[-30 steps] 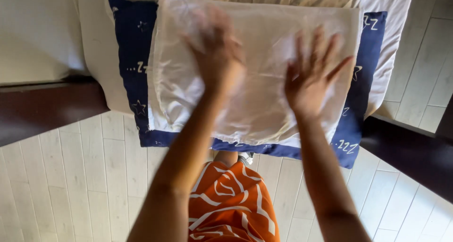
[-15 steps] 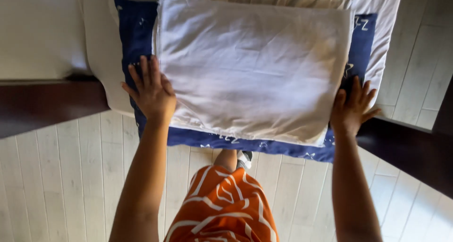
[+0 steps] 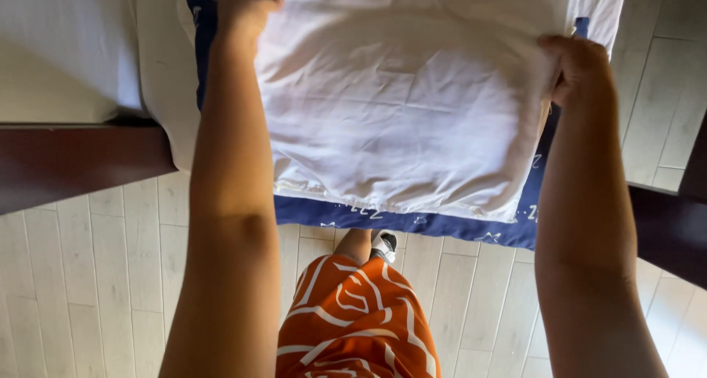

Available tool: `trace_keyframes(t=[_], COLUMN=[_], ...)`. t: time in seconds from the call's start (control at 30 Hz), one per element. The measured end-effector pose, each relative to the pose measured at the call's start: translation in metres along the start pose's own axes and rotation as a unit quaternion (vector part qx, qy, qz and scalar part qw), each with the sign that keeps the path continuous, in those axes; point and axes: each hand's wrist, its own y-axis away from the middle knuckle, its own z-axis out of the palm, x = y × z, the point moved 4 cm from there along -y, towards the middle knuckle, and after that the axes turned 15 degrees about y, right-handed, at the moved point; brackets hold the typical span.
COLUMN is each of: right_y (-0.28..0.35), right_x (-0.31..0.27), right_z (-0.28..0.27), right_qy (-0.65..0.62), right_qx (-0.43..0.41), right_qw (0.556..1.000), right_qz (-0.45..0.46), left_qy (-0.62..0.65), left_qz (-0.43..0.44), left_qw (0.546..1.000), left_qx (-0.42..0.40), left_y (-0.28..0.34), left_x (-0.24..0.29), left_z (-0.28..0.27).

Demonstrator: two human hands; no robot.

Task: The person removes a blue pillow from a white pillowcase, then folds the white pillowcase into a small square and places it on the pillow. The person then picks up a white bedsheet, shakes it out, and begins folding it on the bed.

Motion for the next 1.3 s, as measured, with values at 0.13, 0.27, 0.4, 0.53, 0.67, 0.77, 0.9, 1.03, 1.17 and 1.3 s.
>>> trace_keyframes(t=[0.13,0.27,0.4,0.53,0.67,0.77,0.9,1.03,1.17,1.3], right_y=[0.041,0.131,0.136,0.146,0.143,0.149,0.157,0.220,0.181,0.200], right_x=[-0.004,0.005,0.086,0.144,0.181,0.192,0.192,0.151,0.154,0.117], right_z=[-0.034,-0.079,-0.113,-0.102,-0.083,-0.082,-0.070,-0.001,0.084,0.090], right_qy=[-0.171,-0.149,-0.026,-0.088,-0.007,0.213,0.348,0.383,0.648,0.591], right_qx=[-0.178,-0.139,-0.070,-0.170,-0.139,0.002,0.185,0.277,0.389,0.132], right_qw=[0.952,0.916,0.938,0.927,0.913,0.861,0.816,0.733,0.489,0.716], right_qz=[-0.183,-0.345,-0.339,-0.322,-0.384,-0.462,-0.422,-0.489,-0.435,-0.348], left_qy=[0.261,0.331,0.209,0.043,-0.013,-0.037,-0.114,-0.050,-0.102,-0.227], left_qz=[0.118,0.181,0.177,0.219,0.199,0.165,0.197,0.304,0.334,0.265], left_qw=[0.957,0.920,0.958,0.971,0.978,0.985,0.971,0.939,0.937,0.934], left_qx=[-0.040,-0.101,-0.083,-0.088,-0.055,-0.043,0.071,0.151,-0.002,-0.074], left_y=[0.054,0.189,0.263,0.309,0.320,0.318,0.319,0.356,0.398,0.368], left_x=[0.028,0.107,0.073,0.043,-0.007,-0.029,-0.022,0.027,0.076,0.061], left_z=[-0.047,-0.096,-0.122,-0.116,-0.111,-0.109,-0.079,0.062,0.236,0.242])
